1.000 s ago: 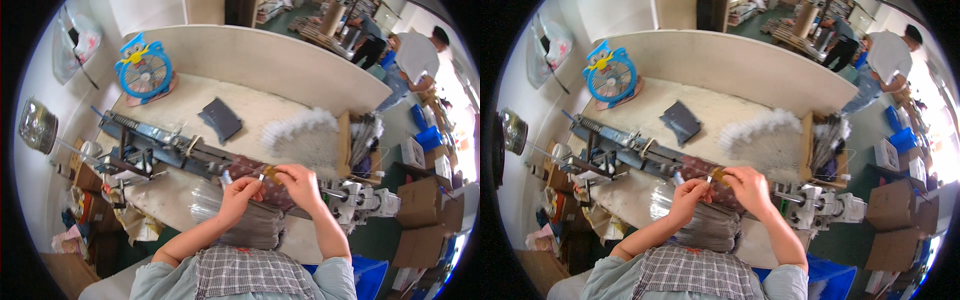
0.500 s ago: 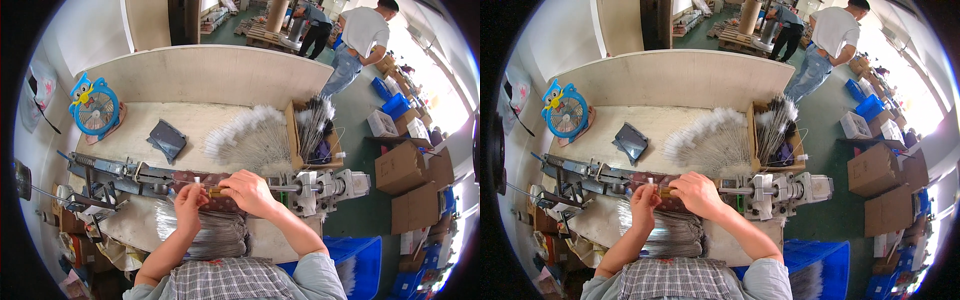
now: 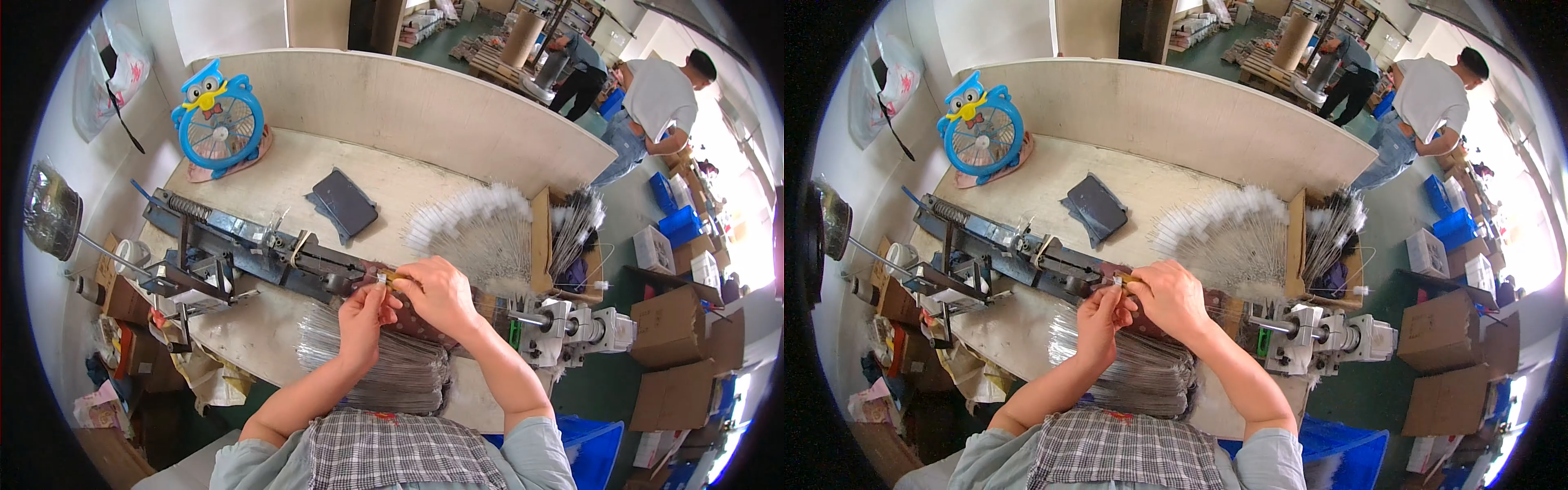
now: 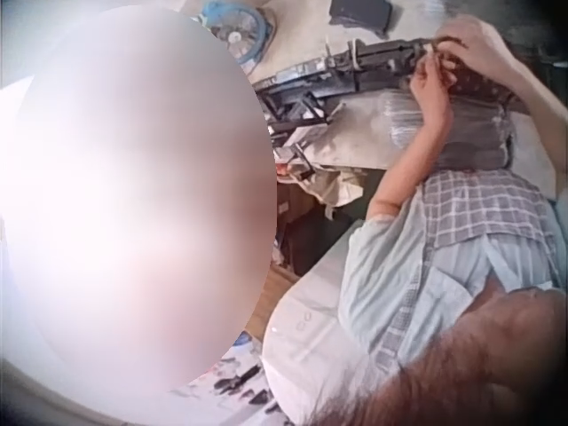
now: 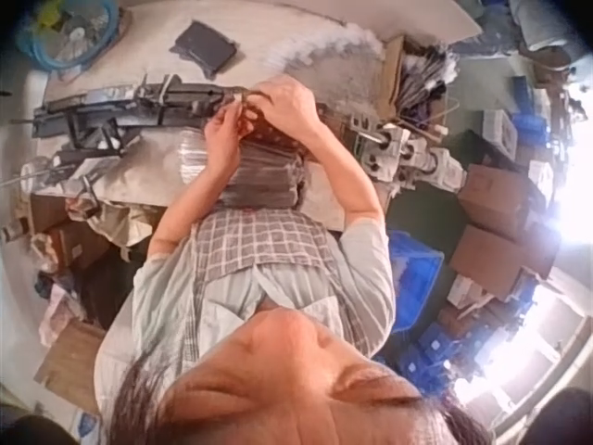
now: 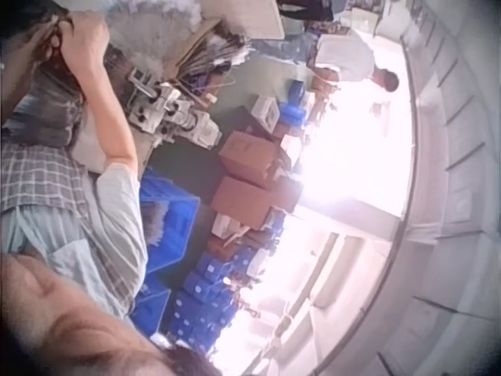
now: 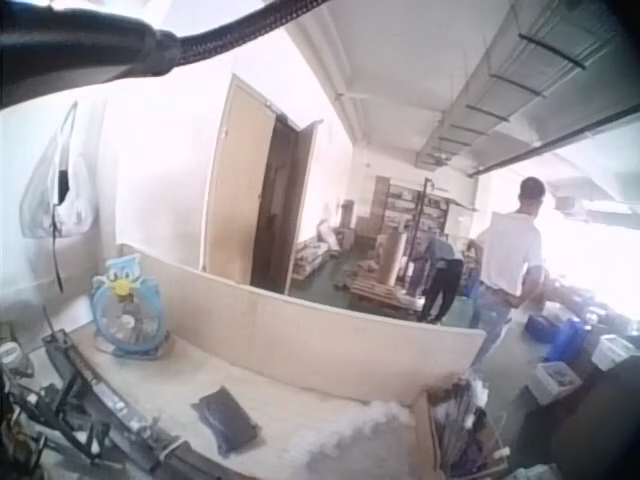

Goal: The recorder is assembling or processing small hygiene or medical-related product components using a specialized workstation.

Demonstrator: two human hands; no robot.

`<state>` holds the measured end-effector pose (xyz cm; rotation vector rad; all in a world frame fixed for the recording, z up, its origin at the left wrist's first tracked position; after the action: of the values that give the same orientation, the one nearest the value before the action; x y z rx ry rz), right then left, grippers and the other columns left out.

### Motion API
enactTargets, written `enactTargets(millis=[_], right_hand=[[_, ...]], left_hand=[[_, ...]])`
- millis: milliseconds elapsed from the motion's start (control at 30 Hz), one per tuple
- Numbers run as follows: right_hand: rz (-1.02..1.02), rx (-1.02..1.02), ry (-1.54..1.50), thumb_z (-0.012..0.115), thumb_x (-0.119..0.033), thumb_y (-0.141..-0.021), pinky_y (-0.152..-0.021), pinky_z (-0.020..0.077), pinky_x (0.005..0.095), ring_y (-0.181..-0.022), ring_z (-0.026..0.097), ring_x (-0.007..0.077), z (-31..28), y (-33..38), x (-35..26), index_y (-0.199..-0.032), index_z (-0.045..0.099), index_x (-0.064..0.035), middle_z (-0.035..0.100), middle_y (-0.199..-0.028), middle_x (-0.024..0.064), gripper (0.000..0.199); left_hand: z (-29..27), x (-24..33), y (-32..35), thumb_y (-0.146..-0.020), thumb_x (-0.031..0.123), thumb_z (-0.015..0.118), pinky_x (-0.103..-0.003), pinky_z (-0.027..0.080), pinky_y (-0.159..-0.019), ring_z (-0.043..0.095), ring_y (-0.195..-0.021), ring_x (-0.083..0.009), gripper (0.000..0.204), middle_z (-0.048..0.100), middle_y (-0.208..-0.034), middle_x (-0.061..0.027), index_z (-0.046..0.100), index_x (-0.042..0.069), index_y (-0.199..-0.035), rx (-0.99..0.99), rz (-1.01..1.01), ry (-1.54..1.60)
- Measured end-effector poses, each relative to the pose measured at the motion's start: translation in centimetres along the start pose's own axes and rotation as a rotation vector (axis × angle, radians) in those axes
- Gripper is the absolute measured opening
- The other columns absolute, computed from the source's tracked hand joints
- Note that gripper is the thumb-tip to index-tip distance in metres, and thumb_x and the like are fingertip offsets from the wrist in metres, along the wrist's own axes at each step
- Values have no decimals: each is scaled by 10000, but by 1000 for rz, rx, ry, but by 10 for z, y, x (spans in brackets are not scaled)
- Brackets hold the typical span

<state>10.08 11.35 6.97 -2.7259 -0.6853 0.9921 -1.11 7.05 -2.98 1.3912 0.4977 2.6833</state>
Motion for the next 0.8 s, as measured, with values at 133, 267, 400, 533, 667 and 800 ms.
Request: enactTargets(millis=[133,267,400,533,667,800], right_hand=[[111,-79,-102,620,-232,-794,-710,474,378,-821,596,280,6,-3,8,-862,681,-79,640,-802,92,178],[296,-156,-256,616,-283,-802,-668,480,369,-750,618,277,13,-3,27,-871,701,-117,651,-792,98,199],[347,-197,-209,606,-326,-802,-643,481,369,-702,625,277,11,-3,23,-863,710,-133,657,-760,96,227],[375,-227,-151,599,-345,-797,-633,482,378,-691,628,284,14,-5,26,-855,713,-142,652,-709,92,240],[355,-257,-137,592,-329,-797,-635,483,384,-696,627,289,15,-9,21,-857,711,-131,653,-721,97,239],[249,-232,-234,599,-297,-795,-652,482,381,-723,626,289,19,-9,22,-870,701,-108,657,-768,106,228]], left_hand=[[-3,-2,-1,-952,272,499,-241,472,-553,548,-573,-103,248,620,-760,-70,567,39,-905,-45,8,-84],[3,-1,0,-962,313,472,-264,509,-592,585,-613,-120,302,620,-773,-81,565,31,-910,-44,-9,-73],[1,-2,1,-967,326,459,-238,503,-602,609,-647,-116,338,625,-790,-77,568,8,-933,-41,27,-108],[2,-3,1,-969,315,458,-236,504,-603,605,-637,-112,327,626,-794,-74,569,10,-928,-23,74,-144],[0,-3,0,-970,305,458,-232,505,-602,604,-636,-111,318,627,-792,-74,570,10,-926,-1,81,-122],[0,-3,0,-970,306,456,-228,506,-600,611,-643,-116,321,631,-809,-81,569,7,-941,-11,73,-107]])
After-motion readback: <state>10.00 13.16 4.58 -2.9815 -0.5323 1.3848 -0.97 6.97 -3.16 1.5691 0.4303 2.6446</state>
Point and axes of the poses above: each hand's wrist, its own y-axis away from the middle knuckle, its own z-axis out of the palm, x = y × z, the point moved 8 cm from there along -y, towards the middle knuckle
